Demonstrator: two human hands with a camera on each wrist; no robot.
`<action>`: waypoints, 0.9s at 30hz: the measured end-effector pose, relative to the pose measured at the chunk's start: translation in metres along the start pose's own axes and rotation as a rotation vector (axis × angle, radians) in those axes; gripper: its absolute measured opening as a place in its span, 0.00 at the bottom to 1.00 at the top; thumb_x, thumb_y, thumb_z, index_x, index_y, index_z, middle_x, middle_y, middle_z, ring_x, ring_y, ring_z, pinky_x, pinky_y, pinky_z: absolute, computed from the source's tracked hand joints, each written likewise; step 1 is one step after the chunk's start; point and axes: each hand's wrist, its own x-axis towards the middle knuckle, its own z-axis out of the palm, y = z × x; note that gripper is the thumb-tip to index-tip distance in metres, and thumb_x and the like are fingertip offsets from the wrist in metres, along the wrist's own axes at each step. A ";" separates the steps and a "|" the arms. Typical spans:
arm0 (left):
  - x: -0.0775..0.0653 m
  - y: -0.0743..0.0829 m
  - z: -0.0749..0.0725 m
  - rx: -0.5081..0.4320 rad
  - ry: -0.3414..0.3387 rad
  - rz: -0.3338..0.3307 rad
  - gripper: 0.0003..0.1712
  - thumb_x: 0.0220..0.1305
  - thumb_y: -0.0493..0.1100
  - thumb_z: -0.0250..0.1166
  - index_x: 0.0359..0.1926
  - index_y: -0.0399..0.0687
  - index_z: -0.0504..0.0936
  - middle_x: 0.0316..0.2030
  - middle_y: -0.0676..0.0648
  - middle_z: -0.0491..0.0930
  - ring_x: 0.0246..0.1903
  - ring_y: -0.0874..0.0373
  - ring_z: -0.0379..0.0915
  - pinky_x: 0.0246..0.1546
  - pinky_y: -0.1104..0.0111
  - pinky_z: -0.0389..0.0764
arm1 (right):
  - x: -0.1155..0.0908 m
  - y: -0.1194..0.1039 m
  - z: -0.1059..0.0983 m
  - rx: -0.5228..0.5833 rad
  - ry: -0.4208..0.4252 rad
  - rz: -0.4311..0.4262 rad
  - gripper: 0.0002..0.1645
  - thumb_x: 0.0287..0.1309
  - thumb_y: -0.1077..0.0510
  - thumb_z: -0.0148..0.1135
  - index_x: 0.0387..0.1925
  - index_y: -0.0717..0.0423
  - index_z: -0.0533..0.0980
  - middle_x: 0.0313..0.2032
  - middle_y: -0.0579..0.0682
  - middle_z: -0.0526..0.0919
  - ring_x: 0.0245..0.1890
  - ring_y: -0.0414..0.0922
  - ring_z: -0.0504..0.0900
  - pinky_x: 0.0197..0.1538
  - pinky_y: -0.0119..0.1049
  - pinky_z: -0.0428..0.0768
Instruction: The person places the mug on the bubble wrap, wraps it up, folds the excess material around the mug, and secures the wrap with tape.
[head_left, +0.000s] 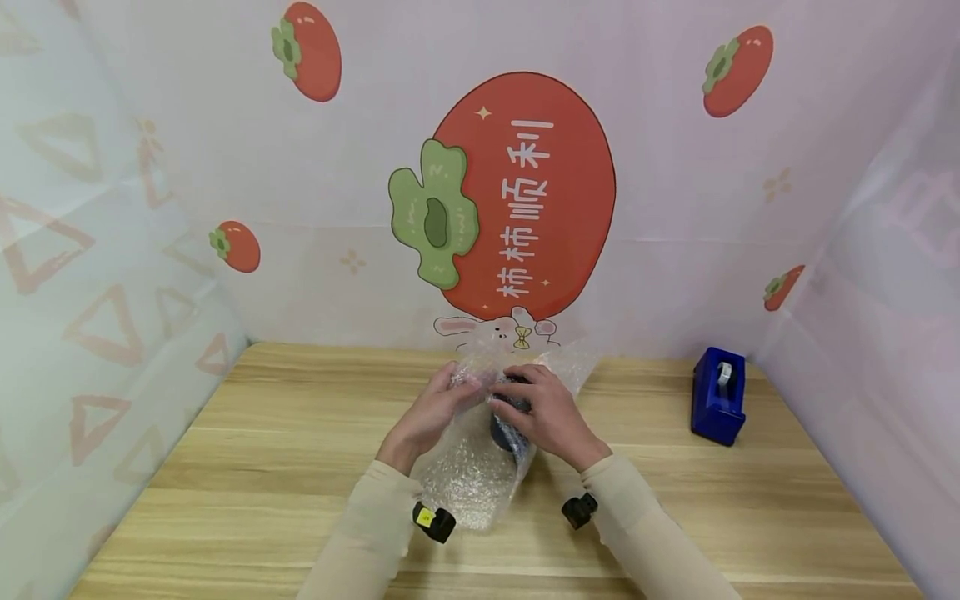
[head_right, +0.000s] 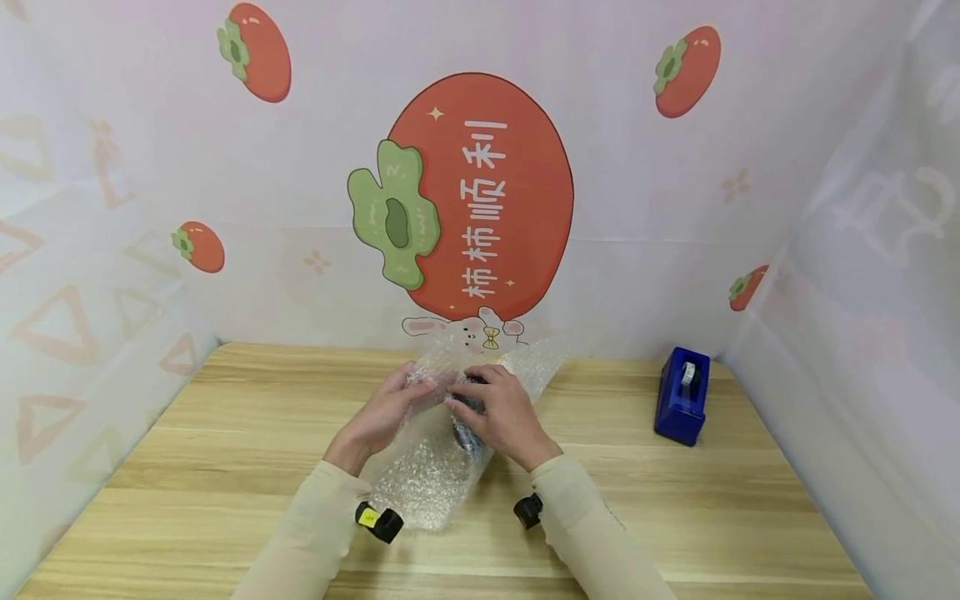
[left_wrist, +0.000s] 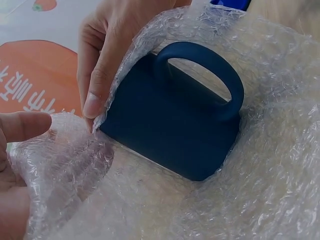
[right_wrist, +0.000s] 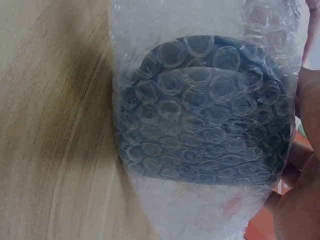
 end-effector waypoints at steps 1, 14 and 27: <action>0.000 0.000 0.000 -0.001 -0.001 0.001 0.26 0.77 0.37 0.52 0.72 0.39 0.62 0.67 0.37 0.69 0.67 0.45 0.66 0.69 0.50 0.63 | 0.000 0.000 0.000 0.007 -0.001 0.002 0.15 0.62 0.51 0.72 0.49 0.49 0.87 0.55 0.55 0.82 0.57 0.53 0.78 0.58 0.54 0.78; 0.002 0.003 0.003 -0.023 0.005 -0.013 0.27 0.77 0.36 0.51 0.73 0.36 0.60 0.69 0.35 0.66 0.68 0.42 0.64 0.69 0.50 0.63 | -0.007 0.003 -0.008 0.102 -0.039 0.110 0.25 0.61 0.51 0.72 0.56 0.58 0.80 0.63 0.56 0.75 0.63 0.55 0.74 0.62 0.52 0.76; 0.001 0.000 0.003 -0.034 -0.015 -0.012 0.27 0.76 0.35 0.52 0.72 0.37 0.61 0.69 0.35 0.66 0.69 0.42 0.64 0.70 0.52 0.63 | -0.015 -0.004 -0.007 -0.122 0.057 0.262 0.42 0.49 0.37 0.78 0.55 0.63 0.78 0.51 0.59 0.74 0.50 0.55 0.70 0.51 0.50 0.71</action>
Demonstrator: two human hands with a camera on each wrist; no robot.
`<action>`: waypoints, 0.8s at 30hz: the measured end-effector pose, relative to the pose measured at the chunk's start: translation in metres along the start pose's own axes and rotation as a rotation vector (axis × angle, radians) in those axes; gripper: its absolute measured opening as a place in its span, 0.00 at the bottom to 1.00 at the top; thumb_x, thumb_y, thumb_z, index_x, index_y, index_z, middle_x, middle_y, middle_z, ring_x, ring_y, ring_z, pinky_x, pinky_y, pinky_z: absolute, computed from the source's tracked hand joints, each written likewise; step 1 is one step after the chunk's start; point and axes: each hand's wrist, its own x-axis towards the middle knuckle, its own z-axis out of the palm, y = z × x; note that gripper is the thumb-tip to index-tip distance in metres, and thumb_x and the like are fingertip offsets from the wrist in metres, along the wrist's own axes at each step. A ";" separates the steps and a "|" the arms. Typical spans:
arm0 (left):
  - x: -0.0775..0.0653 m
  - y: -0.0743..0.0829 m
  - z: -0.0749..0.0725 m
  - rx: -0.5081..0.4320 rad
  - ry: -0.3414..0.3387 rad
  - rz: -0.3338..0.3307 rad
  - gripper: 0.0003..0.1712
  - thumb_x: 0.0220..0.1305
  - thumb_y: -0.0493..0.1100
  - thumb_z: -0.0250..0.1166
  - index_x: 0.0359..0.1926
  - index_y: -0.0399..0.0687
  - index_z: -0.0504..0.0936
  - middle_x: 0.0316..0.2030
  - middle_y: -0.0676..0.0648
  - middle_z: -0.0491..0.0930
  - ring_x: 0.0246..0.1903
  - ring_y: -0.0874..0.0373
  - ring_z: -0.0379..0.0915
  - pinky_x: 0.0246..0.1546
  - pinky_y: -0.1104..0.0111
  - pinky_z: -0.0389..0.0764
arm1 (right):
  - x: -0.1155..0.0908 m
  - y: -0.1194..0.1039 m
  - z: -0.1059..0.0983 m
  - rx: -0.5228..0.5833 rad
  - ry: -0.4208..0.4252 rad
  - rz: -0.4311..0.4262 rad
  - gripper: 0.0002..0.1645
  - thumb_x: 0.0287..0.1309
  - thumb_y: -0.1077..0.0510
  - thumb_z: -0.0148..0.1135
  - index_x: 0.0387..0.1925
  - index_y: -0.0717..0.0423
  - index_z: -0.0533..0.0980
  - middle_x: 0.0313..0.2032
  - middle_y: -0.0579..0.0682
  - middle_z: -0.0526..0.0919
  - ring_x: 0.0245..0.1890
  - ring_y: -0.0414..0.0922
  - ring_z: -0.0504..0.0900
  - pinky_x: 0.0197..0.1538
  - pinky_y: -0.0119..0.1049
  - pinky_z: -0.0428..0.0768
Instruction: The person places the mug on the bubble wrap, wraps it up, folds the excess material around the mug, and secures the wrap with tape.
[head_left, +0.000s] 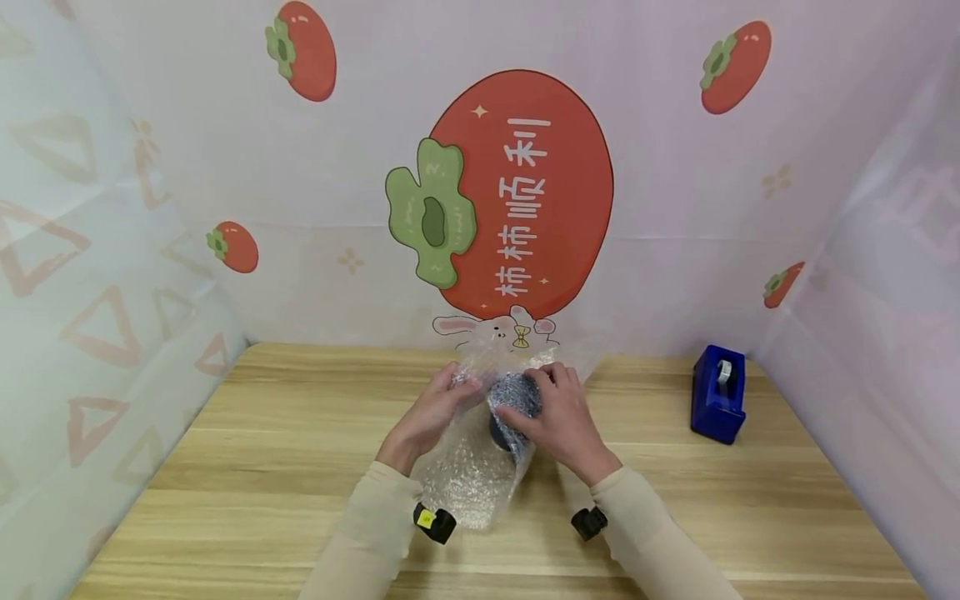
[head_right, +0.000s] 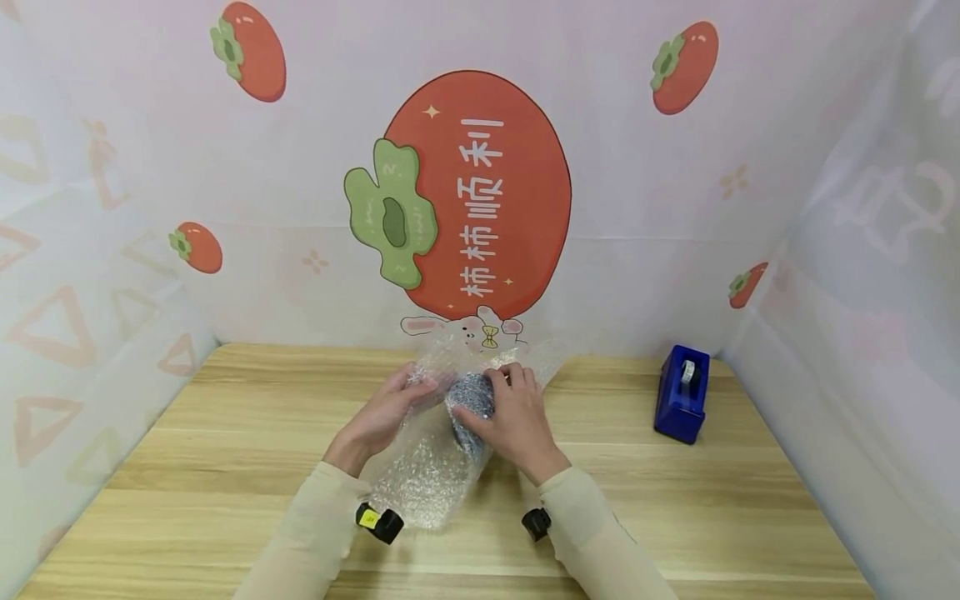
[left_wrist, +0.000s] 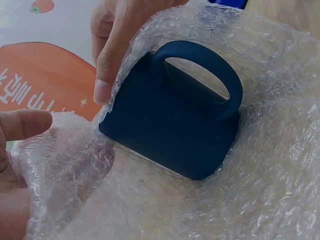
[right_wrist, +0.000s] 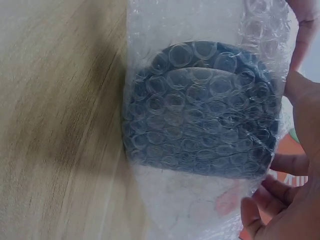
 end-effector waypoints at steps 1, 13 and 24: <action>0.000 0.000 0.000 0.002 -0.001 -0.002 0.27 0.76 0.35 0.52 0.73 0.38 0.61 0.69 0.36 0.66 0.69 0.43 0.64 0.70 0.52 0.63 | 0.000 0.000 0.000 0.004 -0.003 0.000 0.41 0.50 0.37 0.77 0.55 0.63 0.78 0.51 0.59 0.74 0.51 0.55 0.70 0.50 0.50 0.72; 0.000 0.001 0.000 0.028 -0.018 0.013 0.28 0.76 0.37 0.53 0.73 0.38 0.62 0.68 0.36 0.67 0.68 0.42 0.65 0.70 0.52 0.63 | -0.005 -0.002 -0.016 0.055 -0.095 0.047 0.46 0.52 0.37 0.76 0.60 0.68 0.75 0.54 0.59 0.72 0.53 0.54 0.70 0.51 0.49 0.79; -0.002 0.003 0.004 0.056 -0.014 0.031 0.14 0.76 0.33 0.52 0.59 0.35 0.69 0.57 0.37 0.73 0.62 0.45 0.70 0.67 0.54 0.67 | -0.007 -0.004 -0.013 0.020 -0.082 0.053 0.44 0.51 0.39 0.77 0.57 0.69 0.77 0.51 0.58 0.72 0.50 0.53 0.70 0.48 0.46 0.78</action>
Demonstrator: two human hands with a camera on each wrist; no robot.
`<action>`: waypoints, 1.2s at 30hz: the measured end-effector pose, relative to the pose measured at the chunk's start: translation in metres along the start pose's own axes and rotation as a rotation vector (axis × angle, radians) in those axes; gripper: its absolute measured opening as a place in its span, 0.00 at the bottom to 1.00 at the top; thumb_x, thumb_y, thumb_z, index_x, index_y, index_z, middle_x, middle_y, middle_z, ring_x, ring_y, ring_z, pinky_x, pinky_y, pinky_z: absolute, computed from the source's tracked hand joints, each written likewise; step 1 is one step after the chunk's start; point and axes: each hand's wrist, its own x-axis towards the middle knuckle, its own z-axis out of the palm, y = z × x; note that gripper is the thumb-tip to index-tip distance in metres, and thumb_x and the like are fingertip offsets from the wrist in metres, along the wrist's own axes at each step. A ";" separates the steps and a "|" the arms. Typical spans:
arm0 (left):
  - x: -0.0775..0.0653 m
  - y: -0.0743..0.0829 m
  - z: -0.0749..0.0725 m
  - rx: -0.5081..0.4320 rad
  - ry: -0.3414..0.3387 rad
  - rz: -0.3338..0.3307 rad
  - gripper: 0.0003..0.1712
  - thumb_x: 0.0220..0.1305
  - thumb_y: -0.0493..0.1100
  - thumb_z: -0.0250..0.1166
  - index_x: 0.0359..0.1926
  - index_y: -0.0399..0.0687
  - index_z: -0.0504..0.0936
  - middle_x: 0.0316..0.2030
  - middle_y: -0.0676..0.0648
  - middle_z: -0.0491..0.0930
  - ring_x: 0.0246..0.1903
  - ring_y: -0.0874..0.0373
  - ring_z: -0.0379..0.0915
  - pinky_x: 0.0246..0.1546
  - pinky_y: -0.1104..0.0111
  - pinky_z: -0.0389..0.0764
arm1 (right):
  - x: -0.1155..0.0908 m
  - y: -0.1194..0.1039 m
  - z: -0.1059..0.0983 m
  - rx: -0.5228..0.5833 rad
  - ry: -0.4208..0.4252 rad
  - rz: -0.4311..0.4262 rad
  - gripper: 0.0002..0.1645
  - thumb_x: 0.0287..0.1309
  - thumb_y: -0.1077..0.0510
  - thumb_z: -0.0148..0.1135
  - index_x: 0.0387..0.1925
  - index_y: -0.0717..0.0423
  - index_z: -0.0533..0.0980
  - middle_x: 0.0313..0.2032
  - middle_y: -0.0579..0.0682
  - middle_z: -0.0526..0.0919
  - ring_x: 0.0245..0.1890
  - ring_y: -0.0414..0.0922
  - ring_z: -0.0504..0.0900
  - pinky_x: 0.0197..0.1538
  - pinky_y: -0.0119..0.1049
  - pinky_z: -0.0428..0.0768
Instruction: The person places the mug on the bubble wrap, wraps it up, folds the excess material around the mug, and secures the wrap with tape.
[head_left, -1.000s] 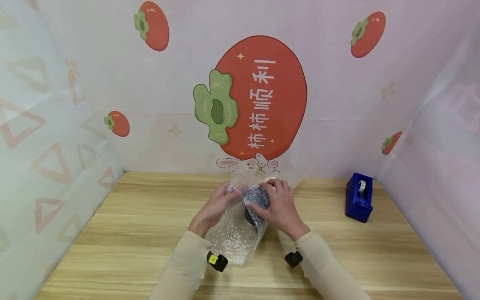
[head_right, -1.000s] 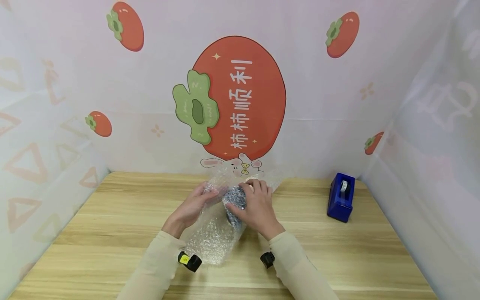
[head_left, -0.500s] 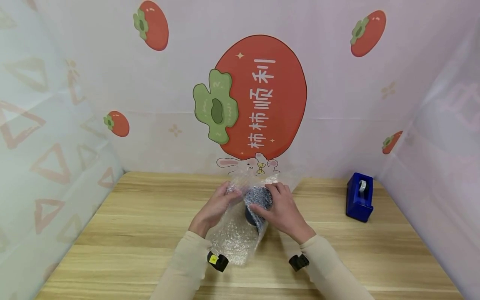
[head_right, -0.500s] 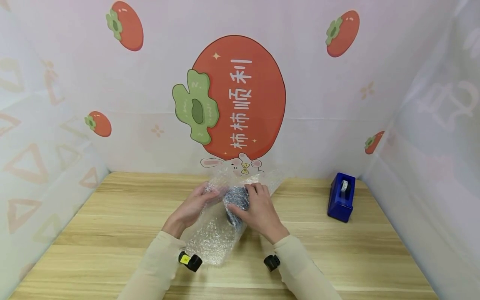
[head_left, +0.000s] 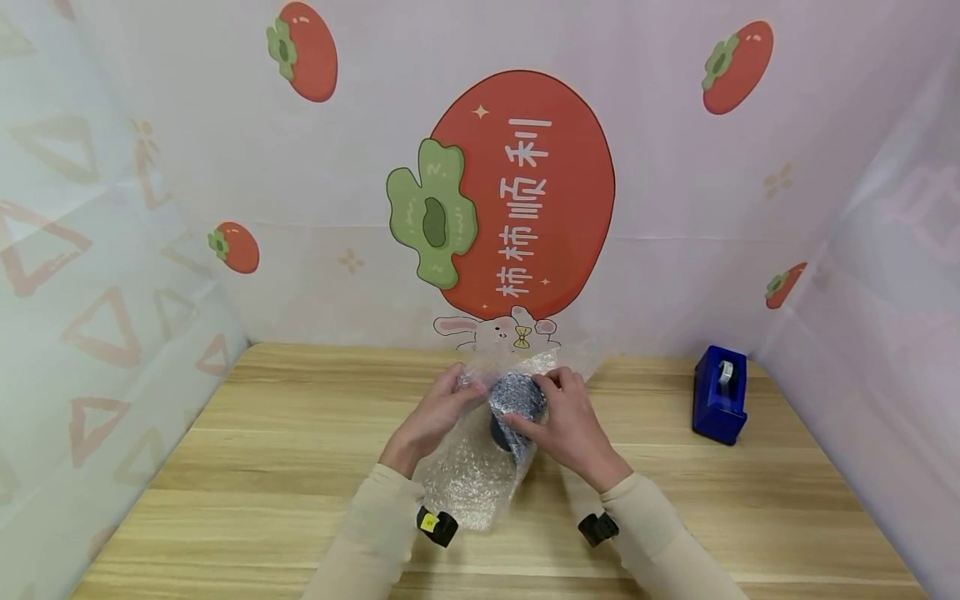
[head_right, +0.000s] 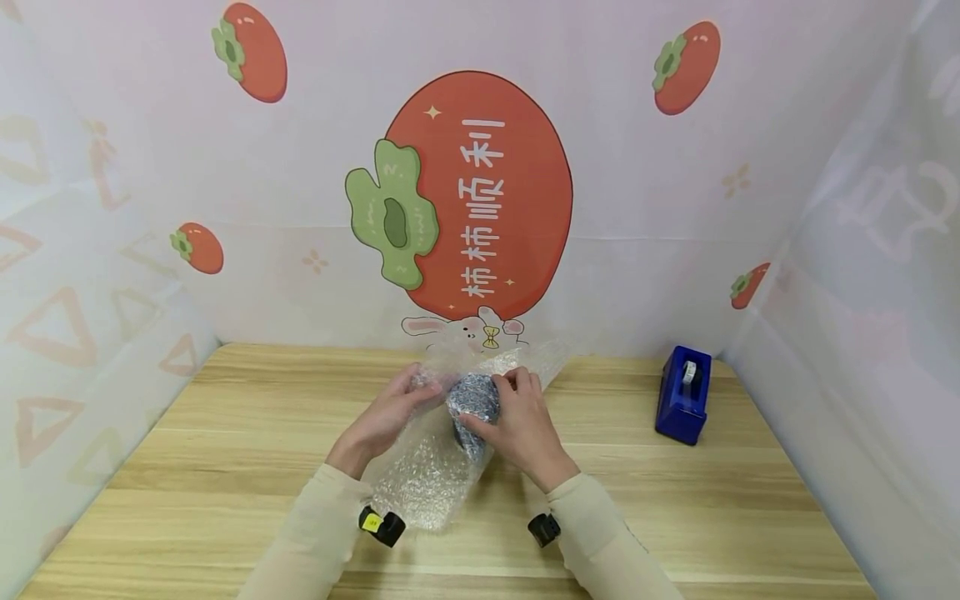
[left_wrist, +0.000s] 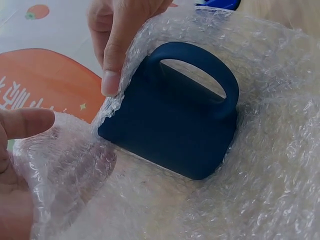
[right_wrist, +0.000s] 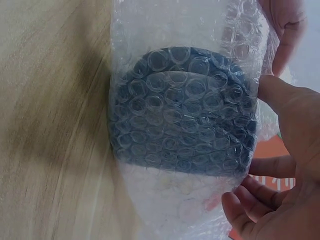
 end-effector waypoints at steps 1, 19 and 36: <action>0.000 0.000 0.001 0.020 0.007 0.007 0.10 0.75 0.33 0.53 0.54 0.35 0.70 0.53 0.39 0.73 0.59 0.46 0.71 0.66 0.54 0.69 | 0.000 0.000 0.001 0.002 0.002 0.003 0.44 0.51 0.39 0.78 0.57 0.69 0.77 0.51 0.58 0.72 0.50 0.53 0.70 0.48 0.47 0.78; -0.006 0.005 0.021 0.460 0.020 0.106 0.04 0.75 0.35 0.56 0.39 0.42 0.70 0.54 0.38 0.77 0.59 0.43 0.72 0.59 0.49 0.75 | 0.000 0.002 0.001 0.060 0.017 -0.018 0.42 0.51 0.42 0.79 0.57 0.69 0.77 0.51 0.60 0.74 0.49 0.54 0.75 0.50 0.49 0.79; -0.014 0.001 0.039 0.844 -0.032 0.213 0.03 0.73 0.38 0.58 0.43 0.43 0.72 0.66 0.35 0.70 0.51 0.50 0.73 0.51 0.55 0.79 | 0.006 0.017 -0.021 0.748 -0.027 0.352 0.34 0.77 0.40 0.48 0.40 0.68 0.81 0.45 0.60 0.82 0.50 0.53 0.82 0.59 0.51 0.78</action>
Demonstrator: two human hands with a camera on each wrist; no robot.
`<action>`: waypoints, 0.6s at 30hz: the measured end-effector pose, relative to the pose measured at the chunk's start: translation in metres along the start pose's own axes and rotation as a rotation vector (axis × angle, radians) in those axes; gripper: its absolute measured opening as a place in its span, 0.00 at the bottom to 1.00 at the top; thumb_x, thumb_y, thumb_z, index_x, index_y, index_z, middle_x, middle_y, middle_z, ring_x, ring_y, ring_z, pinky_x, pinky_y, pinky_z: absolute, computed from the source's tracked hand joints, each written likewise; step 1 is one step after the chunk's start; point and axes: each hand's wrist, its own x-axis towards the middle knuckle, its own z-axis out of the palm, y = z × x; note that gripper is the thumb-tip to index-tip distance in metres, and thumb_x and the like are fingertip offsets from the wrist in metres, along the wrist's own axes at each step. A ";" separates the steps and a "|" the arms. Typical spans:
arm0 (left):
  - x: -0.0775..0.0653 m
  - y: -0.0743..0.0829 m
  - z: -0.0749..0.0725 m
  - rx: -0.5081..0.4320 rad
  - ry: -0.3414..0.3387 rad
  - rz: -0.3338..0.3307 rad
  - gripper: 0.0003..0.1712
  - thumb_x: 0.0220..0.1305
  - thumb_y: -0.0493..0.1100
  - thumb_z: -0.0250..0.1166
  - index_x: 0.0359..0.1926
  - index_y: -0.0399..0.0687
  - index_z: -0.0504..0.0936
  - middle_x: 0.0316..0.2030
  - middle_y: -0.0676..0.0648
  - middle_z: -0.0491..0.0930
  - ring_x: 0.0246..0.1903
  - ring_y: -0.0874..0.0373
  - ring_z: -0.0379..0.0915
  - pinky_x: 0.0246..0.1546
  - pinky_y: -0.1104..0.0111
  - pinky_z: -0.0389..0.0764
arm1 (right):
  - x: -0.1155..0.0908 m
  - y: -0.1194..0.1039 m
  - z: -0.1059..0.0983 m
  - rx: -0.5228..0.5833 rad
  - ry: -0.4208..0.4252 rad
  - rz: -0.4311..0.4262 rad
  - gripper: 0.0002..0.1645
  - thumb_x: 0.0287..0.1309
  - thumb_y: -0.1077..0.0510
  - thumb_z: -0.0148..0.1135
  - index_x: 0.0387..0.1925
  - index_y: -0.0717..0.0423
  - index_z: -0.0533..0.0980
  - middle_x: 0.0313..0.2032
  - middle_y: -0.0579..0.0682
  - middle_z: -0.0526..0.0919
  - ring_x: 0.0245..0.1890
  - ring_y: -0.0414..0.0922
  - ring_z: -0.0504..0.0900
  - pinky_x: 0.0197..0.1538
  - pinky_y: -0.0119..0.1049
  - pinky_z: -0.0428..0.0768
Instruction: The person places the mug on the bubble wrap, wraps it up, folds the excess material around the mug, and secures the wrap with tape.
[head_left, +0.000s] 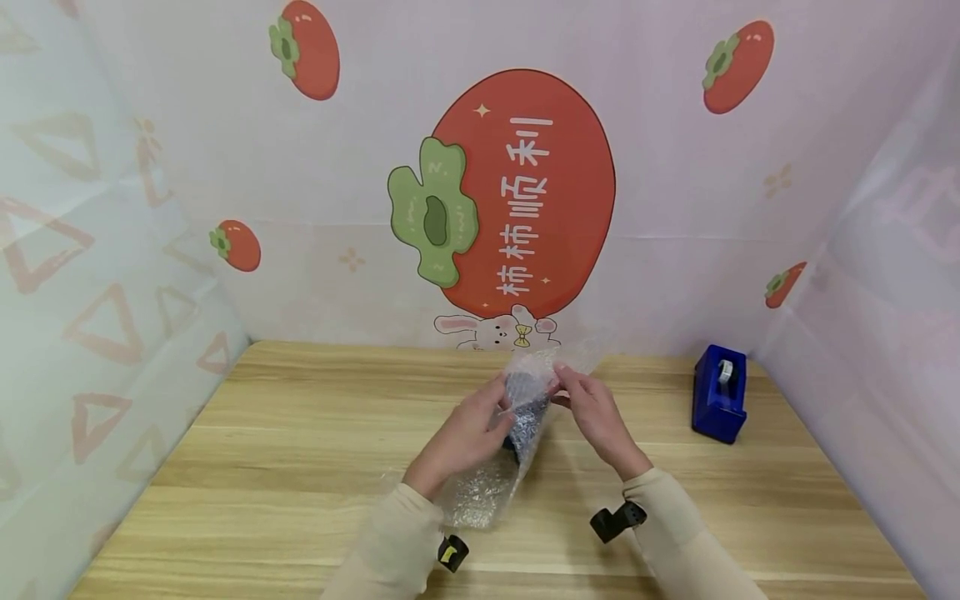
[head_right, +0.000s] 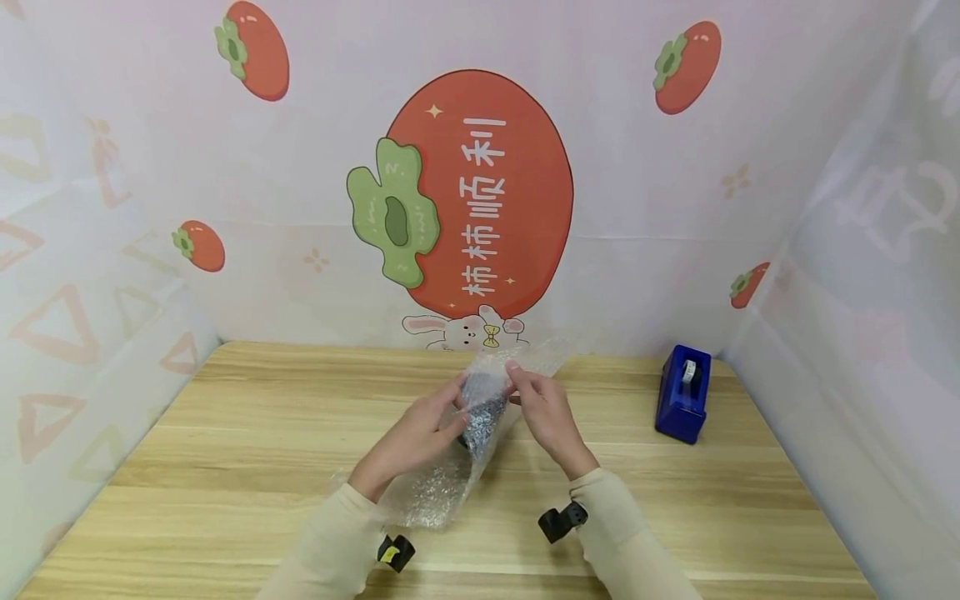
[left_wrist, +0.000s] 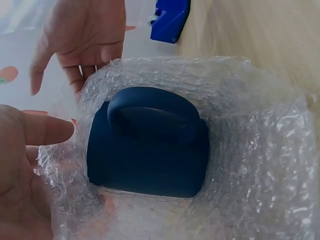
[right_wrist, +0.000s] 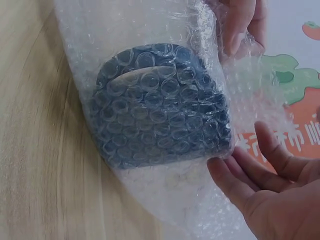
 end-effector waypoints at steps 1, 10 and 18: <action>-0.001 0.001 0.001 0.008 -0.002 -0.004 0.03 0.73 0.38 0.58 0.43 0.44 0.72 0.71 0.34 0.65 0.54 0.48 0.72 0.54 0.53 0.78 | 0.000 0.000 0.000 -0.031 0.013 0.013 0.34 0.75 0.38 0.51 0.40 0.66 0.83 0.46 0.58 0.84 0.50 0.52 0.83 0.58 0.52 0.79; -0.005 0.004 0.006 0.002 -0.006 -0.104 0.28 0.78 0.52 0.54 0.66 0.36 0.69 0.68 0.37 0.68 0.60 0.49 0.70 0.61 0.52 0.74 | -0.001 0.006 0.001 -0.192 0.081 -0.030 0.19 0.71 0.53 0.62 0.26 0.62 0.80 0.52 0.58 0.84 0.50 0.52 0.83 0.51 0.48 0.82; -0.006 0.005 0.011 -0.026 0.080 -0.117 0.17 0.76 0.41 0.55 0.59 0.36 0.72 0.74 0.39 0.61 0.71 0.45 0.61 0.69 0.51 0.63 | -0.006 0.011 -0.006 -0.323 0.107 -0.058 0.12 0.65 0.56 0.68 0.27 0.57 0.87 0.32 0.48 0.86 0.34 0.43 0.80 0.36 0.36 0.78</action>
